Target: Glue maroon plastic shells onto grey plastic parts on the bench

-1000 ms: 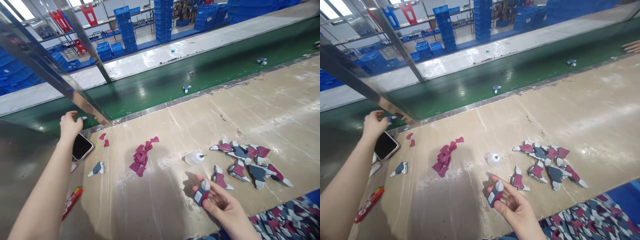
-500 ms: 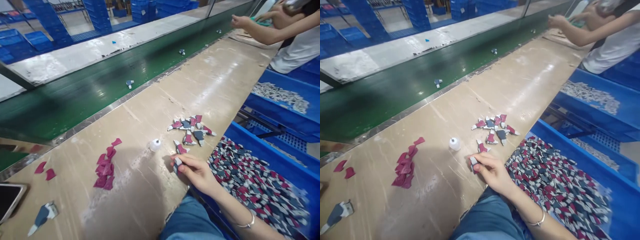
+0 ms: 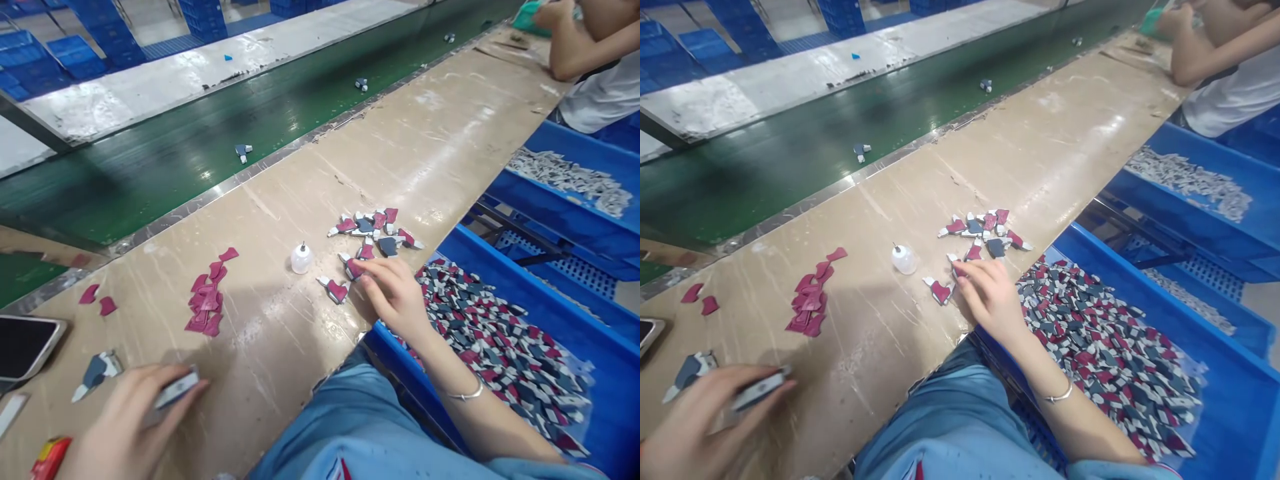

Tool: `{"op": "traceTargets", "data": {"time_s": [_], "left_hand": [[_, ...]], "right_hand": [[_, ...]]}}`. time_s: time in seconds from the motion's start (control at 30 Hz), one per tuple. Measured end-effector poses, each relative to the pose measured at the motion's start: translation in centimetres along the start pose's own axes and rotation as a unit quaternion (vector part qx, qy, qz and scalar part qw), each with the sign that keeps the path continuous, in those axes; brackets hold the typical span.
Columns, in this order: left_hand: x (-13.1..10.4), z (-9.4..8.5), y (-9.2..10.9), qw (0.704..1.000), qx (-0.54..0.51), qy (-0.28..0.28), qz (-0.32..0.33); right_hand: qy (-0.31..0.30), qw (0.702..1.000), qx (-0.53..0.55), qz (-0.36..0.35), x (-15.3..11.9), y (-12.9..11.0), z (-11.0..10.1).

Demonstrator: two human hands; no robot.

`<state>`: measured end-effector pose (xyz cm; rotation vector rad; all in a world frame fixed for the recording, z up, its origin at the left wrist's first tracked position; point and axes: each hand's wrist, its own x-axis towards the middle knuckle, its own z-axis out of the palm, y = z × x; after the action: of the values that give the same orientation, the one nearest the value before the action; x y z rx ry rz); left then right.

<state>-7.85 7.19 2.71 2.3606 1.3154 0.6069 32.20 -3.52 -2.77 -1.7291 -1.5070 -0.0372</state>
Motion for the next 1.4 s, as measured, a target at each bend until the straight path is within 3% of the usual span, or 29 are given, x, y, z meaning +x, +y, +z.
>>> {"op": "traceTargets", "data": {"time_s": [0.1, 0.2, 0.3, 0.4, 0.5, 0.6, 0.67, 0.77, 0.87, 0.97, 1.03, 1.13, 1.4], "left_hand": [[-1.2, 3.8, 1.2, 0.996, 0.027, -0.041, 0.072], [-1.9, 6.2, 2.8, 0.992, 0.039, -0.044, 0.113], [-2.4, 6.6, 4.3, 0.991, 0.043, -0.055, 0.114], [-2.5, 6.1, 5.4, 0.995, 0.036, -0.018, 0.087], [-2.2, 5.9, 6.4, 0.994, 0.016, -0.001, 0.106], [-1.6, 6.3, 8.1, 0.993, -0.046, 0.021, 0.107], [-1.5, 7.0, 9.5, 0.989, -0.124, 0.019, 0.074], [-2.0, 8.0, 11.6, 0.956, -0.293, -0.025, -0.020], [-2.7, 8.6, 13.4, 0.876, -0.446, -0.018, -0.180], [-2.7, 8.5, 14.4, 0.806, -0.515, 0.014, -0.290], [-2.3, 8.1, 14.4, 0.793, -0.540, 0.025, -0.281], [-1.8, 7.5, 13.8, 0.800, -0.552, 0.031, -0.231], [-1.5, 7.3, 13.5, 0.784, -0.582, 0.084, -0.201]], "right_hand": [[-0.040, 0.998, -0.049, 0.012, 0.4, 1.1, -0.2], [-0.058, 0.996, -0.064, 0.012, 0.4, 1.6, -0.1], [-0.051, 0.998, -0.039, 0.024, -0.1, 1.9, -0.2], [-0.036, 0.999, -0.026, 0.021, -1.0, 2.4, -0.5], [-0.001, 0.999, -0.027, 0.028, -1.7, 2.7, -0.7], [0.046, 0.997, -0.001, 0.062, -1.8, 1.4, -0.8], [0.079, 0.994, 0.030, 0.066, -1.7, -0.7, -0.9], [0.055, 0.994, 0.094, -0.001, -1.7, -5.1, -0.9], [-0.021, 0.969, 0.202, -0.139, -1.8, -9.0, -0.3], [-0.043, 0.955, 0.243, -0.165, -1.6, -10.6, 0.5], [-0.046, 0.953, 0.252, -0.162, -1.3, -10.8, 1.0], [-0.058, 0.947, 0.273, -0.155, -1.0, -10.8, 1.5], [-0.079, 0.939, 0.302, -0.144, -1.4, -11.5, 2.1]]}}
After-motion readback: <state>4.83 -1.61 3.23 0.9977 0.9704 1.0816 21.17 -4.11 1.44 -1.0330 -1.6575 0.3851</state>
